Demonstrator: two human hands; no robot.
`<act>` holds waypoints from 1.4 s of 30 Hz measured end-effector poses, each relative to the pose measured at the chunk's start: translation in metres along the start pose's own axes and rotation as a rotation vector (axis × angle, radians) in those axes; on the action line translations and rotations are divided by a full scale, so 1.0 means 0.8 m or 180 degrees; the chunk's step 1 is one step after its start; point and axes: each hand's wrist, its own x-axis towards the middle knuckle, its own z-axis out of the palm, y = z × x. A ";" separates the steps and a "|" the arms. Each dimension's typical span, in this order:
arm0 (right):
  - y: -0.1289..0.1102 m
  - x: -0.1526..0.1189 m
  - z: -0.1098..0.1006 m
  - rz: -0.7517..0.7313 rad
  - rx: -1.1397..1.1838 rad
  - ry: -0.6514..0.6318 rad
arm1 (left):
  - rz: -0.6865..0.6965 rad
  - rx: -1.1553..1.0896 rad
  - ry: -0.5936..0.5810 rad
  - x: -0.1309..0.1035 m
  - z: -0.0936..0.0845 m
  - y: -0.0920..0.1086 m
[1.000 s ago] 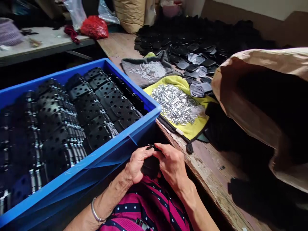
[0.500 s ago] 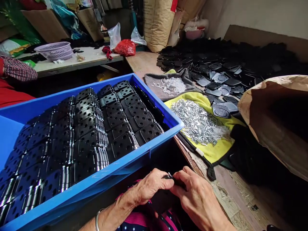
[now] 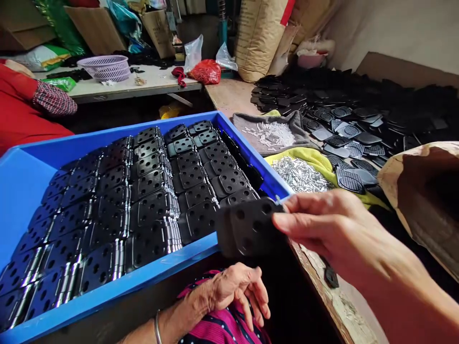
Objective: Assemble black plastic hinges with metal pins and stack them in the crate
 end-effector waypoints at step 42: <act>0.080 -0.013 0.010 -0.1656 -0.0532 0.1620 | -0.0169 0.1120 0.0896 0.059 -0.042 -0.017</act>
